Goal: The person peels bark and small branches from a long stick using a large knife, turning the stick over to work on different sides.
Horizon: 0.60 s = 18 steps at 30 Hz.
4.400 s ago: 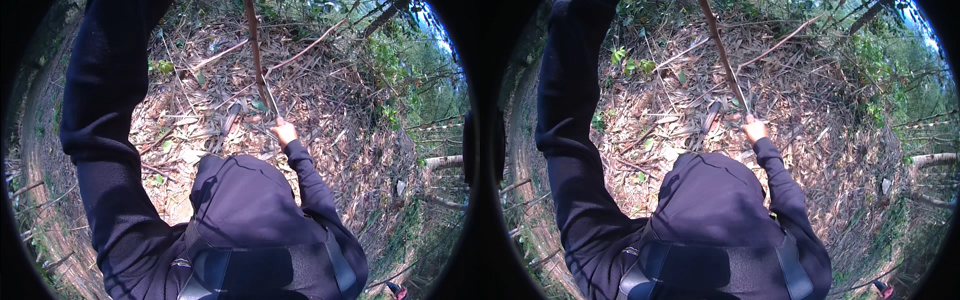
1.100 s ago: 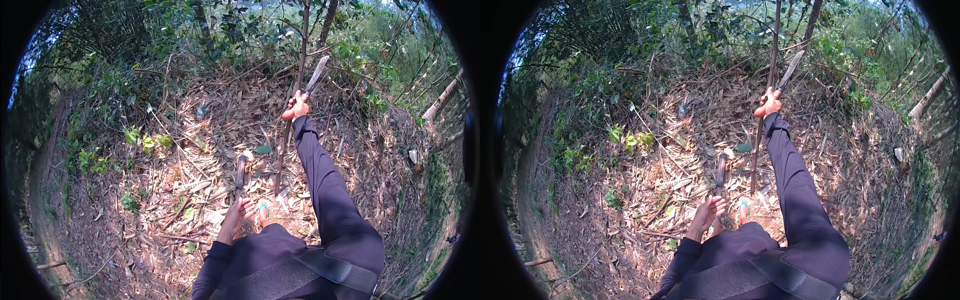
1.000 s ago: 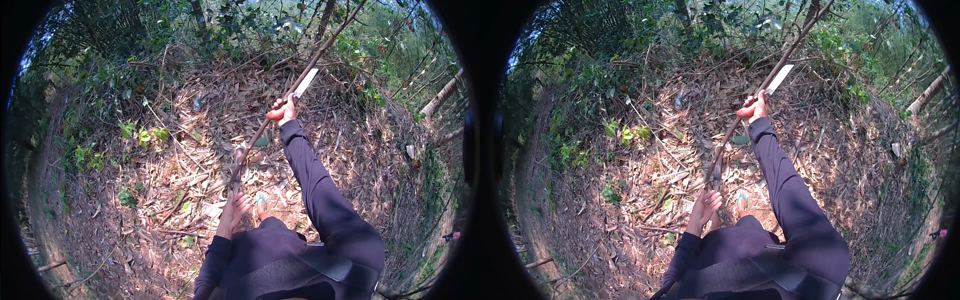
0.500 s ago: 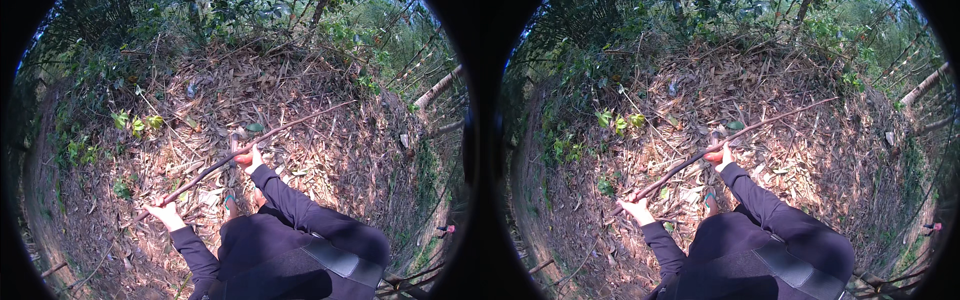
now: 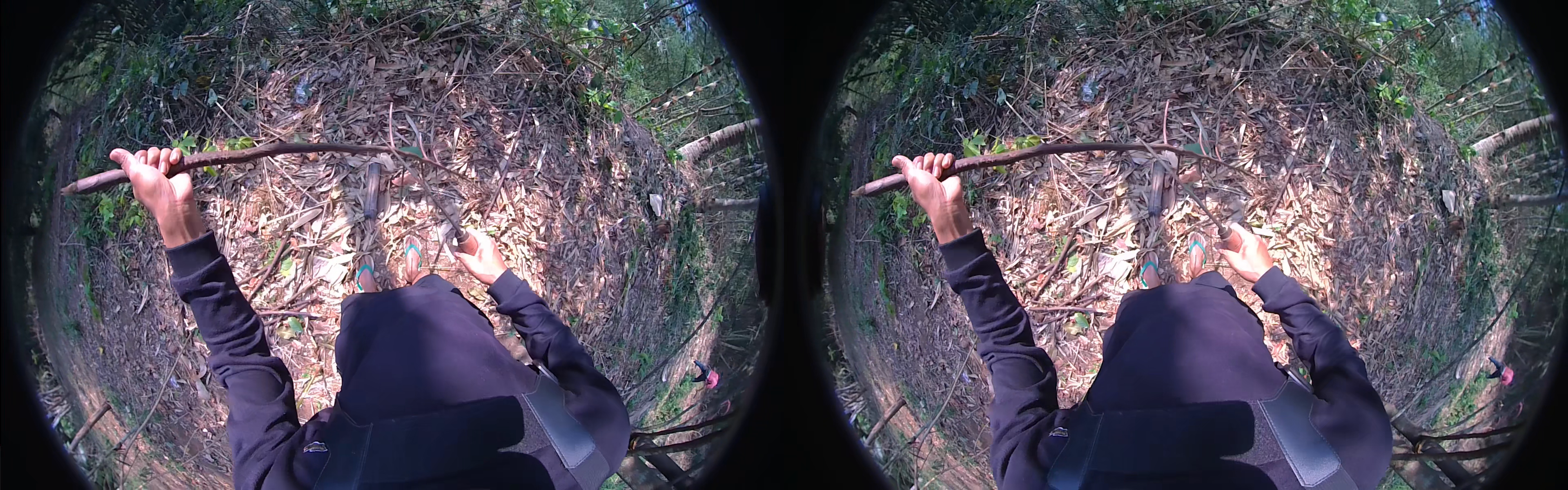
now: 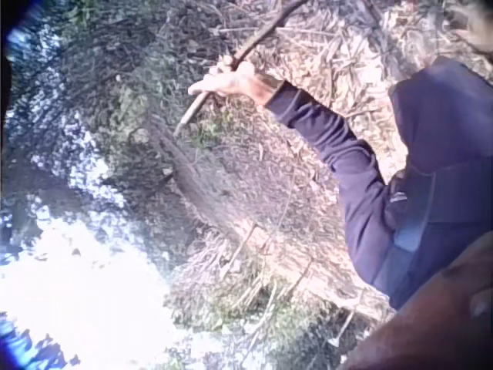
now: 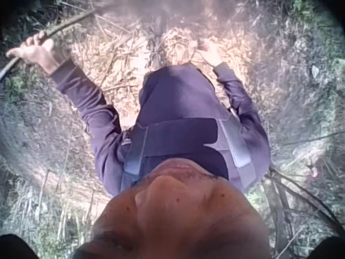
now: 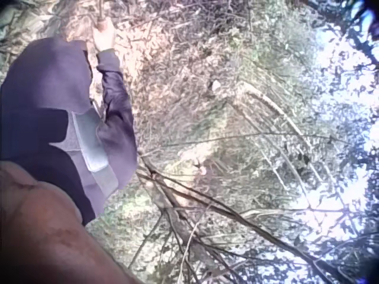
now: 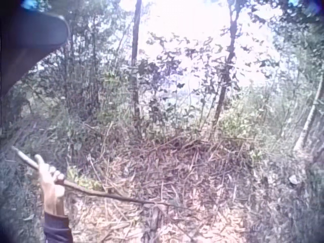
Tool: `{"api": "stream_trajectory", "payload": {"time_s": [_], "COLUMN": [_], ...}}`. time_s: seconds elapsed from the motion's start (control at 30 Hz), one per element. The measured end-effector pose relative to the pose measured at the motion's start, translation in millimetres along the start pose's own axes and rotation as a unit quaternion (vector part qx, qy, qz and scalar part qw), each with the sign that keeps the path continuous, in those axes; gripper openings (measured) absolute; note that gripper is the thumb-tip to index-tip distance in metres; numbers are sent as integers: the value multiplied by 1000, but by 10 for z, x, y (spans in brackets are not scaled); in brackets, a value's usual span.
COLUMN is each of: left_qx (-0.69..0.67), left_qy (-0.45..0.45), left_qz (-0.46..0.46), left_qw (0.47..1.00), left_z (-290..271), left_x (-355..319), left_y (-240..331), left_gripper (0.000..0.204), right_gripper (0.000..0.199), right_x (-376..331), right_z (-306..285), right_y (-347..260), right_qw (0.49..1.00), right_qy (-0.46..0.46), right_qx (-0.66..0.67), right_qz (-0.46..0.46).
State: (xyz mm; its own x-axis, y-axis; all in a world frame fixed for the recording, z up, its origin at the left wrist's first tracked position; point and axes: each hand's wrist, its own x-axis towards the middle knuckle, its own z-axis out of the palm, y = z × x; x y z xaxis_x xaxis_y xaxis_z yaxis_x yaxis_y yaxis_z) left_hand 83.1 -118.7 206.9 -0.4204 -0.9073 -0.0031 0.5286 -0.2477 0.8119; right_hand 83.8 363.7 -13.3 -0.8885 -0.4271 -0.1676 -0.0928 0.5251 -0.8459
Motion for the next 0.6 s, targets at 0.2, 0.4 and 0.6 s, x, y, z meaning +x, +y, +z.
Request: {"api": "stream_trajectory", "payload": {"time_s": [0.2, 0.4, 0.6], "left_qx": [-9, -73, -13], "left_qy": [-132, -251, -204], "left_qz": [8, 50, 70], "left_qw": [991, 964, 976], "left_z": [863, 1208, 1435], "left_x": [-34, 288, -60], "left_y": [-13, 149, 213], "left_gripper": [41, 33, 40], "right_gripper": [10, 23, 31], "right_x": [743, 1507, 914], "right_z": [-733, -1215, -1440], "right_y": [-1593, -325, 615], "right_qw": [966, 965, 946], "right_qy": [62, 26, -32], "right_qx": [195, -257, -283], "right_qz": [-156, -39, 155]}}
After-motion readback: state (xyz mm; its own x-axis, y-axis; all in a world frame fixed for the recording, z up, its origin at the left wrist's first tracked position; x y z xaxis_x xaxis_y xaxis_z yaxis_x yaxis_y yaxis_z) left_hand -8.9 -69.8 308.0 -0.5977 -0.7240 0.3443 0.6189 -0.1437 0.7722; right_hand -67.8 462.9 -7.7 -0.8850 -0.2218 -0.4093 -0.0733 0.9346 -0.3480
